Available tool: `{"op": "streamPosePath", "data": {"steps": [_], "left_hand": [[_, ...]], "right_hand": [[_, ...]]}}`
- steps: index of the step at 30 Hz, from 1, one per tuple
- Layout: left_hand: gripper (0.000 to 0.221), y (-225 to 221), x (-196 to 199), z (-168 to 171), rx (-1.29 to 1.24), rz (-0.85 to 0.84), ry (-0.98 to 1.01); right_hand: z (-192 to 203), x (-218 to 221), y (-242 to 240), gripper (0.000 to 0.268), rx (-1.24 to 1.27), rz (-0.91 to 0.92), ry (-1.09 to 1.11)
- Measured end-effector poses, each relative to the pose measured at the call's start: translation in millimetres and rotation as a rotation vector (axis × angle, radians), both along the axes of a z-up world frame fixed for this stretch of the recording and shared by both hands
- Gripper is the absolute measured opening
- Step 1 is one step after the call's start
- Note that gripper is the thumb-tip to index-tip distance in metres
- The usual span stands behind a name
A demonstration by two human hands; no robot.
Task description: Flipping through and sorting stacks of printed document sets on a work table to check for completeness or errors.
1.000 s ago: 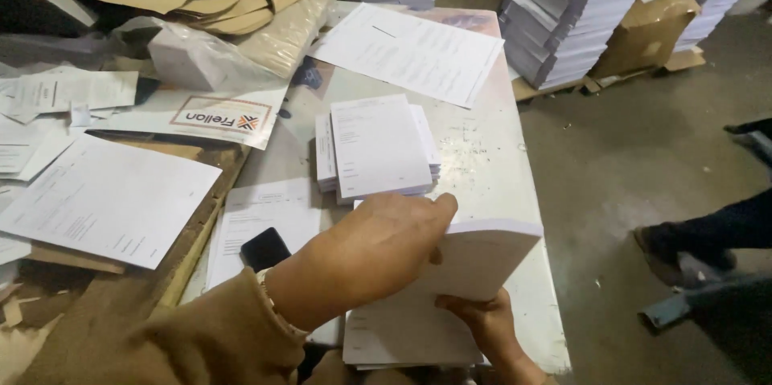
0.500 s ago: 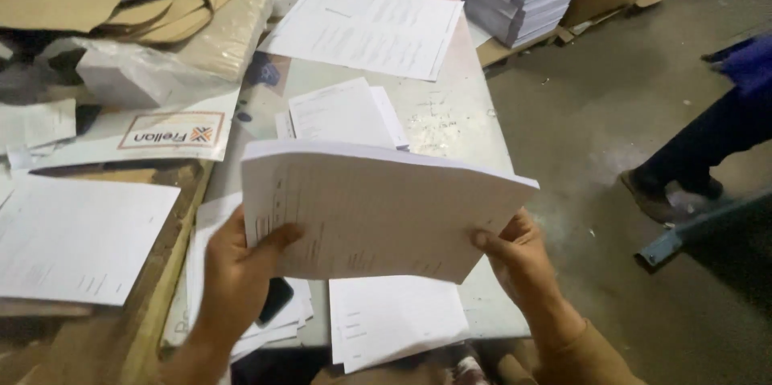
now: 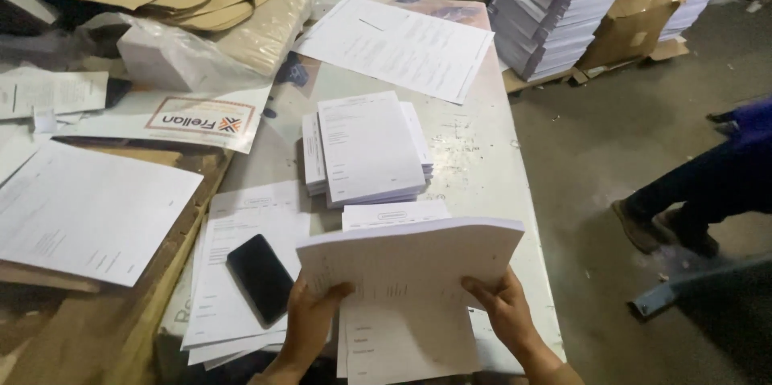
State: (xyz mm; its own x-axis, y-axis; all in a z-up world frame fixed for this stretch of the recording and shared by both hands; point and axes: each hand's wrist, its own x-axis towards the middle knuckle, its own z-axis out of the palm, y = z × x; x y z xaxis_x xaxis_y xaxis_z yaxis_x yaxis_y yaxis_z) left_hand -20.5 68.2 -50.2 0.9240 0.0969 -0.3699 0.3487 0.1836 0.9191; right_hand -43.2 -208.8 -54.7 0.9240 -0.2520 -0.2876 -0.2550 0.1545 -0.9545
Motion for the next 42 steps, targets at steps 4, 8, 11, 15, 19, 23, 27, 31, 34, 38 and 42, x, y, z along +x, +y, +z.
{"op": "streamPosePath", "data": {"steps": [4,8,11,15,19,23,27,31,34,38,42], "left_hand": [[0.060,-5,14,25,-0.080,0.055,0.156],[0.068,-1,37,35,-0.006,-0.082,0.013],[0.081,6,51,36,-0.104,-0.069,0.001],[0.044,-3,56,-52,-0.098,0.103,-0.515],[0.033,-12,41,-107,0.369,0.121,-0.302],[0.022,-8,39,-120,0.314,0.146,-0.320],[0.020,-8,33,-88,0.349,0.082,-0.276],[0.016,-6,33,-89,0.331,0.014,-0.209],[0.013,-9,25,-83,0.394,0.006,-0.266],[0.020,-6,33,-79,0.421,-0.016,-0.307],[0.016,-7,31,-82,0.386,0.000,-0.330]], "right_hand": [[7,11,0,0.052,-0.125,-0.009,0.022],[1,44,-20,0.042,-0.022,-0.041,-0.092],[4,92,-38,0.041,0.030,0.001,-0.131],[65,150,-24,0.039,-0.108,0.075,0.053],[63,219,-16,0.045,-0.014,0.096,0.025],[54,268,8,0.050,-0.008,0.147,0.098],[24,309,20,0.048,-0.106,0.141,0.172],[49,286,37,0.053,-0.171,0.155,0.286],[42,287,32,0.048,-0.217,0.233,0.277],[30,303,26,0.058,-0.236,0.196,0.242],[27,288,15,0.060,-0.181,0.151,0.229]]}}
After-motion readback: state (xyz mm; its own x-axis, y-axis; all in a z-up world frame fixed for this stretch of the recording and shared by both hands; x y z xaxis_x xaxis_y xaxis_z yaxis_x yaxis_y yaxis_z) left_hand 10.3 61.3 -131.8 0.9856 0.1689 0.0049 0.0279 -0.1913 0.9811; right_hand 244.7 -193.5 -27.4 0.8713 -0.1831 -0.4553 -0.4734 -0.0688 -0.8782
